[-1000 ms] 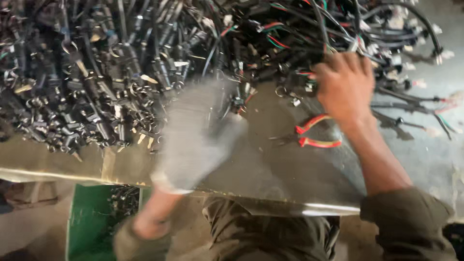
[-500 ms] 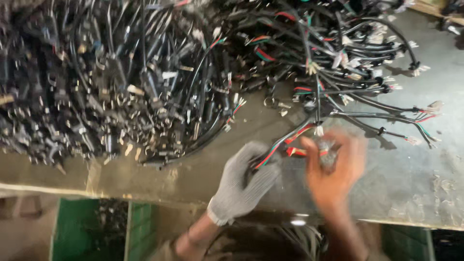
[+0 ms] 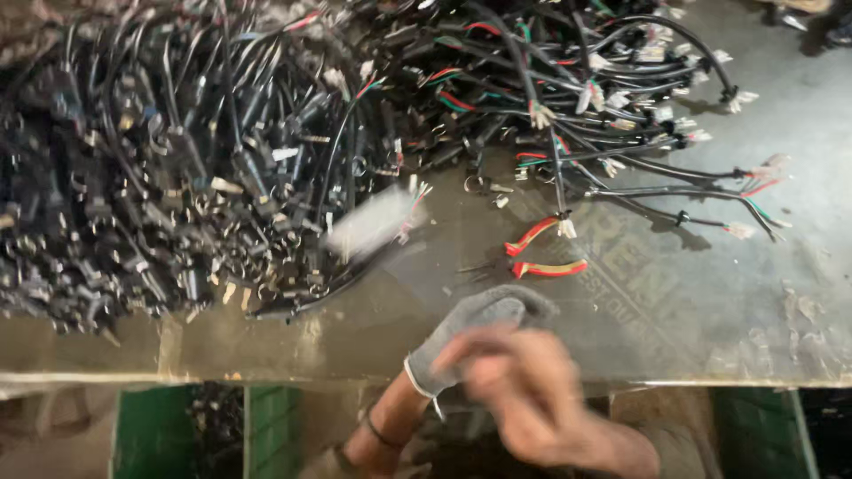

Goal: The person repeatedly strips the outer insulation from black wires using red-handled pliers, then pulls the insulation off to expose the inner conductors. The person handles multiple wires one at a time, placing finished wires aside on the table.

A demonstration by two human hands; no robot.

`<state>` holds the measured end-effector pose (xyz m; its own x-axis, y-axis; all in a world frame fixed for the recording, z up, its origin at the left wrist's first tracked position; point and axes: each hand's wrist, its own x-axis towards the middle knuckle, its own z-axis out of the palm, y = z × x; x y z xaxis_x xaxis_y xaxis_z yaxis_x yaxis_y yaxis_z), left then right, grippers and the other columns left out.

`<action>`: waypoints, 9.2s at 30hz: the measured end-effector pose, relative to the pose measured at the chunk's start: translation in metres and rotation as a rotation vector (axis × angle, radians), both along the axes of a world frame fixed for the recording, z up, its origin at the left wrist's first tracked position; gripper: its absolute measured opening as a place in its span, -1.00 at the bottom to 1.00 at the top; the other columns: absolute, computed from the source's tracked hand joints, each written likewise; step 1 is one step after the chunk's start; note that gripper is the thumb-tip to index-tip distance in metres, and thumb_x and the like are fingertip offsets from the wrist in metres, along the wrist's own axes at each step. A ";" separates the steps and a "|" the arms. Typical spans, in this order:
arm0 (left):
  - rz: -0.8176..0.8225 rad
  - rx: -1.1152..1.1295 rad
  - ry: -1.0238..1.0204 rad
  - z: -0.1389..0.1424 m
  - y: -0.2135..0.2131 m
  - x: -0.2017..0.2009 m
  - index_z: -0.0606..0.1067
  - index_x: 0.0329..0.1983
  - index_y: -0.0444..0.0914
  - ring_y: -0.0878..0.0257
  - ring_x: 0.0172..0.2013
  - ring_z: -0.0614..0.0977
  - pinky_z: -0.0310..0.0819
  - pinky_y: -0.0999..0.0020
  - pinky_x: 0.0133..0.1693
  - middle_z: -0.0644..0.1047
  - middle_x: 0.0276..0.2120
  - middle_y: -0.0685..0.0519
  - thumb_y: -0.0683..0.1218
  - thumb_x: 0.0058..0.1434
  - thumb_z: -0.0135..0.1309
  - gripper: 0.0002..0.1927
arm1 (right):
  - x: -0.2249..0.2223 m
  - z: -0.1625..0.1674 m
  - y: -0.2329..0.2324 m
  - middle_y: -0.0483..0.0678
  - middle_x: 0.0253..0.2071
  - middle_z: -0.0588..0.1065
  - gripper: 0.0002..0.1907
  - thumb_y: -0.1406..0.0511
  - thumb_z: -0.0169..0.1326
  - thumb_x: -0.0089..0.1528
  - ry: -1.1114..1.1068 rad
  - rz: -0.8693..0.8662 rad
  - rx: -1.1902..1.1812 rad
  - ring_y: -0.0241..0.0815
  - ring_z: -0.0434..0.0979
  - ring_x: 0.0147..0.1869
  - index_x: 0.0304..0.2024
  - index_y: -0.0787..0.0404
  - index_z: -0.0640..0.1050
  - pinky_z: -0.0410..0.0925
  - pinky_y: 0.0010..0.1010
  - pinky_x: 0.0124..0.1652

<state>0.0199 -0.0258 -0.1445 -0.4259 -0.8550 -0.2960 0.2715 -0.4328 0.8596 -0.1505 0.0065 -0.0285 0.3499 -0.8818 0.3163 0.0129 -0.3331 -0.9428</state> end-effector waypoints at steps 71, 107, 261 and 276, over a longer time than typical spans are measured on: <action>0.323 -0.547 -0.534 0.105 0.009 -0.020 0.47 0.14 -0.26 0.29 -0.17 0.74 0.63 0.39 -0.07 0.64 0.02 -0.04 -0.08 0.20 0.34 -0.52 | -0.026 -0.066 -0.019 0.03 -0.27 0.40 -0.54 0.60 0.00 0.15 0.271 -0.280 -0.204 -0.12 0.41 -0.27 0.12 0.34 0.45 0.33 -0.42 -0.23; 0.115 -0.797 -0.423 0.075 -0.008 -0.009 0.53 0.12 -0.32 0.04 0.25 0.48 0.30 0.16 0.32 0.54 0.12 -0.05 -0.13 0.27 0.20 -0.63 | -0.011 -0.165 -0.007 -0.12 -0.23 0.33 -0.47 0.12 -0.01 0.40 -0.295 -0.262 0.522 -0.42 0.26 -0.34 0.32 0.26 0.30 0.26 -0.52 -0.29; -0.077 -0.484 0.060 0.048 -0.021 -0.008 0.42 0.06 -0.32 0.10 0.05 0.47 0.38 0.21 0.10 0.45 0.08 -0.03 0.01 0.44 -0.05 -0.69 | 0.006 0.015 -0.011 -0.14 -0.64 0.34 -0.75 0.29 0.00 0.36 -0.122 -0.050 0.223 -0.38 0.27 -0.57 -0.22 0.35 0.62 0.16 -0.51 -0.49; 0.362 -0.151 0.710 0.106 0.000 0.010 0.42 0.12 -0.33 0.22 -0.19 0.48 0.40 0.31 -0.11 0.46 -0.22 0.02 -0.13 0.54 -0.01 -0.80 | -0.005 0.010 -0.041 0.06 -0.23 0.52 -0.76 0.27 0.23 0.14 0.654 -0.313 -0.333 0.12 0.52 -0.16 -0.20 0.24 0.53 0.34 -0.12 -0.19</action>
<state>0.0299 -0.0257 -0.0389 -0.1582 -0.9849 0.0704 0.8754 -0.1070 0.4714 -0.1551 -0.0349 -0.0189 0.3073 -0.8652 0.3963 -0.6491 -0.4951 -0.5775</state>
